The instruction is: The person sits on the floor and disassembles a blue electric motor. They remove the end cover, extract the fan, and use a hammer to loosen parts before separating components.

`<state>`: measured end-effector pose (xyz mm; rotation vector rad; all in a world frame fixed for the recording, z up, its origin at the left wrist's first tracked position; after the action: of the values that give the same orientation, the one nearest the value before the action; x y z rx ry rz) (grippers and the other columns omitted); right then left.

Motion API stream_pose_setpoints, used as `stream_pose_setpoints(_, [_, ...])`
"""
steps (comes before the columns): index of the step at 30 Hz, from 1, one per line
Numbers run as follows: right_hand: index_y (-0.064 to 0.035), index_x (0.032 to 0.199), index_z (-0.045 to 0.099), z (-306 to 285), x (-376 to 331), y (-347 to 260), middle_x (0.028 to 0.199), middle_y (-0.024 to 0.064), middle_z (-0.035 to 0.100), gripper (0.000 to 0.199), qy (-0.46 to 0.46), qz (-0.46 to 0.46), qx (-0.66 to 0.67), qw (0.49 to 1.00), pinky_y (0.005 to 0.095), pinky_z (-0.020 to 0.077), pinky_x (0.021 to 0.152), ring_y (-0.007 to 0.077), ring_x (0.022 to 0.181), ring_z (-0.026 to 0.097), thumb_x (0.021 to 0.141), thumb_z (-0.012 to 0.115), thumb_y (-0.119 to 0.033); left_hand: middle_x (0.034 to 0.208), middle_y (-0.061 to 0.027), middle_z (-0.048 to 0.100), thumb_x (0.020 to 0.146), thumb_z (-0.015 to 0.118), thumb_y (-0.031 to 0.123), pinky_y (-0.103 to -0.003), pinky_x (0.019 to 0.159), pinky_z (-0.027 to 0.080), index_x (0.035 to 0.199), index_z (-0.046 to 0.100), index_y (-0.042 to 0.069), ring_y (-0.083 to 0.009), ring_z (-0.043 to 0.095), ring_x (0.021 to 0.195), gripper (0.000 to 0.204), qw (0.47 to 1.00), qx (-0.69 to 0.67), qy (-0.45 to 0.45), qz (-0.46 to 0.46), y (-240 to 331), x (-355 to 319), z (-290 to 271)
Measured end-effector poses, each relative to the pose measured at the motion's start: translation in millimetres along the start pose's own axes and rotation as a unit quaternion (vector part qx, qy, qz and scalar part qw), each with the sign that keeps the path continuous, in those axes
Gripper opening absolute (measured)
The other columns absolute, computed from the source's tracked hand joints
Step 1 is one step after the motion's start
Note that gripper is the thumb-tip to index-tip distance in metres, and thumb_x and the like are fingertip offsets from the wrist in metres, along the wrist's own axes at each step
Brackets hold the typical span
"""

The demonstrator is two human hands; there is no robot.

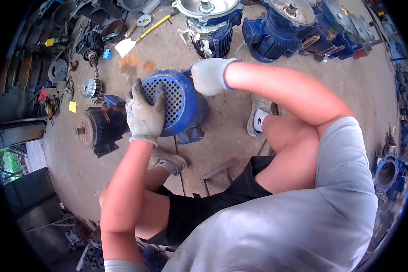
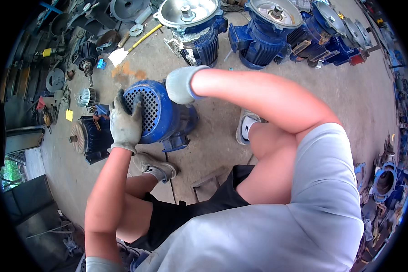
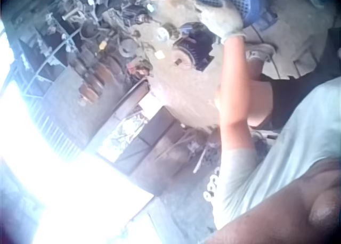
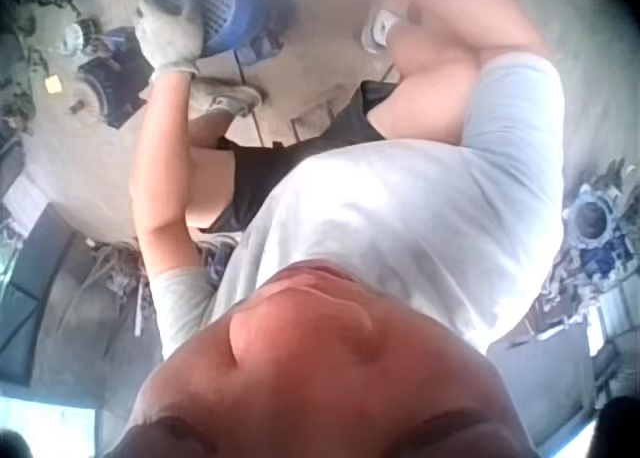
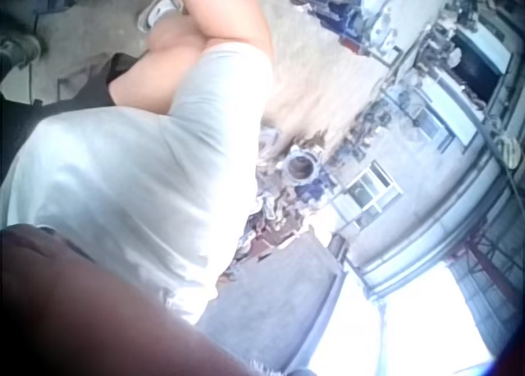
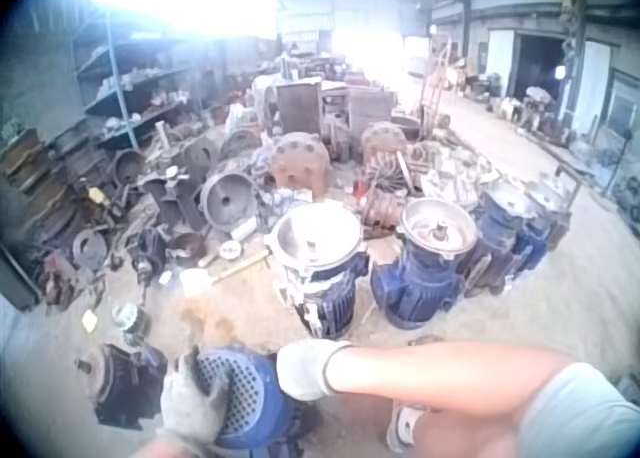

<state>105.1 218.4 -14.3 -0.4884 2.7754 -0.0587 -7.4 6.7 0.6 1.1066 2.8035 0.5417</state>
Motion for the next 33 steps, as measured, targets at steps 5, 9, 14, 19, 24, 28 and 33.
stream_pose_setpoints(5, [-0.0017,0.08,0.079,24,-13,-38,0.083,0.0232,0.076,0.02,0.147,0.171,0.18,0.957,0.0479,0.0622,0.073,0.0394,0.078,0.076,0.085,0.064,-0.013,0.142,-0.0308,0.057,0.1,0.071,0.037,-0.049,0.112,0.046,0.154,0.046,0.0,-0.0449,0.057,0.131,0.07,1.0,0.021,0.001,0.008,-6,-12,-6])
stream_pose_setpoints(9, [-0.0006,0.084,0.08,-3,3,6,0.084,0.0242,0.076,0.024,0.026,-0.007,0.062,0.998,0.0486,0.0619,0.077,0.0404,0.078,0.076,0.086,0.064,-0.018,0.143,-0.0302,0.056,0.096,0.074,0.042,-0.051,0.114,0.043,0.153,0.046,-0.001,-0.0466,0.055,0.133,0.077,1.0,0.0,0.027,0.009,-3,12,-3])
stream_pose_setpoints(14, [0.0013,0.1,0.077,7,-22,-33,0.096,0.0279,0.075,0.031,0.113,0.268,0.333,0.897,0.0551,0.058,0.087,0.0503,0.092,0.072,0.093,0.05,-0.014,0.143,-0.0305,0.056,0.094,0.075,0.041,-0.051,0.115,0.042,0.154,0.046,0.0,-0.0479,0.054,0.133,0.078,0.999,-0.022,0.023,0.023,-1,-5,1])
stream_pose_setpoints(19, [-0.0018,0.139,0.062,104,-23,-46,0.112,0.0303,0.073,0.041,0.258,0.254,0.495,0.79,0.0506,0.0543,0.095,0.0451,0.106,0.071,0.106,0.05,-0.024,0.142,-0.0293,0.057,0.096,0.075,0.038,-0.049,0.114,0.044,0.151,0.048,-0.002,-0.0449,0.055,0.133,0.074,1.0,-0.009,0.016,-0.002,5,0,-3])
stream_pose_setpoints(24, [-0.0046,0.123,0.071,143,-3,-25,0.102,0.0261,0.075,0.052,0.227,0.338,0.683,0.607,0.0456,0.0551,0.09,0.0373,0.099,0.074,0.113,0.041,-0.045,0.143,-0.0287,0.056,0.096,0.075,0.04,-0.049,0.115,0.043,0.153,0.048,-0.001,-0.0445,0.055,0.133,0.075,1.0,-0.012,0.021,-0.008,2,-6,-3])
stream_pose_setpoints(28, [-0.0051,0.112,0.071,211,43,39,0.075,0.0085,0.067,0.059,0.207,0.458,0.643,0.578,0.0395,0.0482,0.062,0.0217,0.066,0.063,0.113,0.038,-0.053,0.145,-0.0298,0.052,0.093,0.077,0.044,-0.052,0.116,0.041,0.153,0.047,-0.001,-0.0468,0.052,0.135,0.081,0.998,-0.055,0.01,-0.005,7,1,-3])
stream_pose_setpoints(33, [-0.0034,0.118,0.069,199,82,49,0.083,0.0088,0.072,0.059,0.197,0.449,0.623,0.609,0.0379,0.0493,0.056,0.0204,0.066,0.065,0.113,0.039,-0.053,0.144,-0.0294,0.053,0.093,0.077,0.044,-0.052,0.115,0.041,0.152,0.048,-0.001,-0.0466,0.051,0.135,0.079,0.999,-0.038,0.011,-0.008,1,-1,-1])
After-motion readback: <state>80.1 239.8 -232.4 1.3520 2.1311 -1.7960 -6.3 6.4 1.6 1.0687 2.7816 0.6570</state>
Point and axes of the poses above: each hand's wrist, its own x-axis towards the middle knuckle, its own z-axis out of the palm, y = z × x, the point moved 1 cm from there along x, towards the middle knuckle
